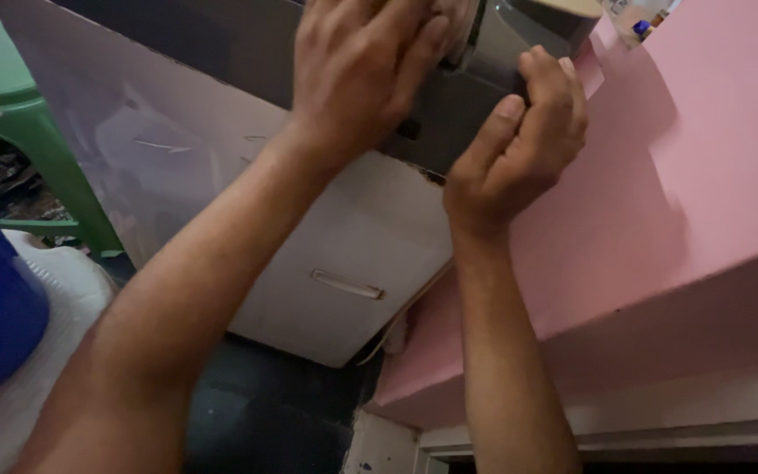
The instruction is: The person wipes the exterior control panel, lid, and sides of a top-loading washing machine with a cloth, then opens the lid to wipe the inner rim and the interior drum.
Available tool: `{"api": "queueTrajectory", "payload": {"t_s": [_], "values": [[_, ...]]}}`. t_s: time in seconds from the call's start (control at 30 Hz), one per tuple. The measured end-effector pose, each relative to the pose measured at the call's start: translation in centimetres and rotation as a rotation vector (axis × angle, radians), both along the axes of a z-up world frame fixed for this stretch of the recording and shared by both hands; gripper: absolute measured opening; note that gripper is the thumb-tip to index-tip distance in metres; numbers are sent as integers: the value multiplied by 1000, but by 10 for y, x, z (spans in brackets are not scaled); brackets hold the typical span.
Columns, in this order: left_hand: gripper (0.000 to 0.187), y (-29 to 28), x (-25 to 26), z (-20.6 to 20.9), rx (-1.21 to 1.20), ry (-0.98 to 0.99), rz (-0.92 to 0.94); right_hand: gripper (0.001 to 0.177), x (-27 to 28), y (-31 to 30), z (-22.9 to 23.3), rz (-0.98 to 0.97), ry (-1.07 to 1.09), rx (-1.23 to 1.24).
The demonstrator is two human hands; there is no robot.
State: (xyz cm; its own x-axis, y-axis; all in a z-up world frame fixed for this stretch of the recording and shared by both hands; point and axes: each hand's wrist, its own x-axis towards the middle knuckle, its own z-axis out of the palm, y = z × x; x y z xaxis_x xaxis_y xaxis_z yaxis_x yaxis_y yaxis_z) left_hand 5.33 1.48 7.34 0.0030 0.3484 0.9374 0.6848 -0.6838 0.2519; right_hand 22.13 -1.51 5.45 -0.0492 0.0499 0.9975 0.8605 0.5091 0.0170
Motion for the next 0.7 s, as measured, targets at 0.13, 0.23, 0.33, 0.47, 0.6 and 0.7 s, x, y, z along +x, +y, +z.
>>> {"api": "queueTrajectory", "payload": {"t_s": [0.13,0.23,0.33,0.47,0.6,0.7], "values": [[35,-9,5,-13,194,-58,-39,37,0,-1,0,50,21,25],[41,-11,10,-38,277,31,89,39,2,0,-1,160,90,18],[48,-9,17,-70,313,57,26,39,4,2,-1,139,149,3],[52,-14,30,-119,222,45,45,37,9,6,0,163,210,-44],[56,-29,40,-174,116,101,16,31,10,13,2,145,200,-31],[57,-32,44,-195,74,202,30,30,10,15,2,105,170,-19]]}}
